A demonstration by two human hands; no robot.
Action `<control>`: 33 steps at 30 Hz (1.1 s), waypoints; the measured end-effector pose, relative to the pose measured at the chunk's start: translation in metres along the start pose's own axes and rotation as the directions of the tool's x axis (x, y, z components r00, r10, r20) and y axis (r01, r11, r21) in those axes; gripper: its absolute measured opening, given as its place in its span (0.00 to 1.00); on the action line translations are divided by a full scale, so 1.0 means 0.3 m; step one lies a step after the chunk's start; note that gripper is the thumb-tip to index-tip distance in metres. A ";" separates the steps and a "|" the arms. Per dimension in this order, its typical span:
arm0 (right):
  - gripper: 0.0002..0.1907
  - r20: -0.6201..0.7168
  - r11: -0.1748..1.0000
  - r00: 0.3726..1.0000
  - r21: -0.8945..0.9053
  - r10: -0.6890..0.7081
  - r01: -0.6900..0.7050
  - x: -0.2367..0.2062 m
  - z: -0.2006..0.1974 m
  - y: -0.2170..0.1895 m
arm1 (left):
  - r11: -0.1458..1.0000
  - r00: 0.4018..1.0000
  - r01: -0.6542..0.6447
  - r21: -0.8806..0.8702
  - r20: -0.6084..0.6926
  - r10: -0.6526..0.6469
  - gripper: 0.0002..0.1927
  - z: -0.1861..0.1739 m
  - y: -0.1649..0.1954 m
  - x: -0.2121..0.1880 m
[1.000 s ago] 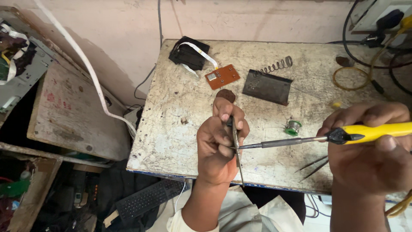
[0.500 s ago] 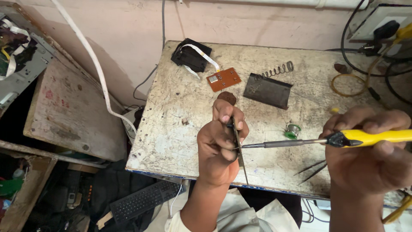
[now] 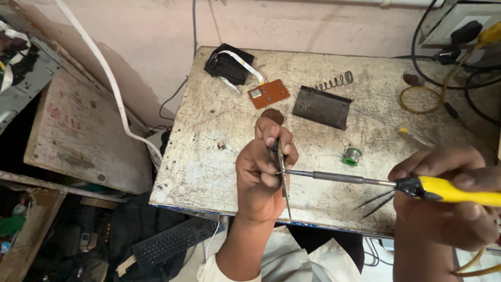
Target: The person solders components onto a green circuit board at a workbench. They hold the board in one hand and a soldering iron in the other, touch the iron to points on the board, use solder wire from a spool, and reposition the board repeatedly to work on different areas.
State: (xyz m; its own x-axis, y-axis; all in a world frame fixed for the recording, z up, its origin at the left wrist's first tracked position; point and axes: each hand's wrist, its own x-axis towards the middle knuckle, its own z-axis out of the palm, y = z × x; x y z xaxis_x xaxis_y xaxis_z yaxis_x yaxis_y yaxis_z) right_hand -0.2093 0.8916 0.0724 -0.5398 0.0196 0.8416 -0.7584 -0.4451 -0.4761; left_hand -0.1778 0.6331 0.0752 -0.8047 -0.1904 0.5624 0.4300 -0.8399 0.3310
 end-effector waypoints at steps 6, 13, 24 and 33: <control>0.13 0.010 0.999 1.000 0.044 0.030 -0.030 -0.024 -0.017 0.005 | 1.000 1.000 -0.015 -0.002 0.024 0.015 0.17 -0.004 -0.002 0.005; 0.13 -0.027 0.997 0.996 0.002 0.083 -0.083 -0.031 -0.045 0.010 | 0.999 0.999 -0.022 0.049 0.028 0.020 0.16 0.001 0.000 -0.002; 0.12 -0.059 0.997 0.995 0.026 0.076 -0.075 -0.050 -0.059 0.020 | 0.996 0.999 -0.049 0.075 0.005 0.049 0.16 0.006 0.001 0.005; 0.15 -0.066 0.998 0.996 -0.026 0.061 -0.063 -0.024 -0.037 0.026 | 0.998 0.999 -0.036 0.056 0.008 0.036 0.16 -0.007 -0.001 0.003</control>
State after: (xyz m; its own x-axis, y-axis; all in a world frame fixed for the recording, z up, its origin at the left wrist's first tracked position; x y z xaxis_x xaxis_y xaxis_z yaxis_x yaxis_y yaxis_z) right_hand -0.2153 0.8979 0.0598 -0.6080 0.0518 0.7923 -0.7325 -0.4217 -0.5345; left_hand -0.1794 0.6321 0.0741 -0.7852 -0.2161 0.5803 0.4812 -0.8027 0.3523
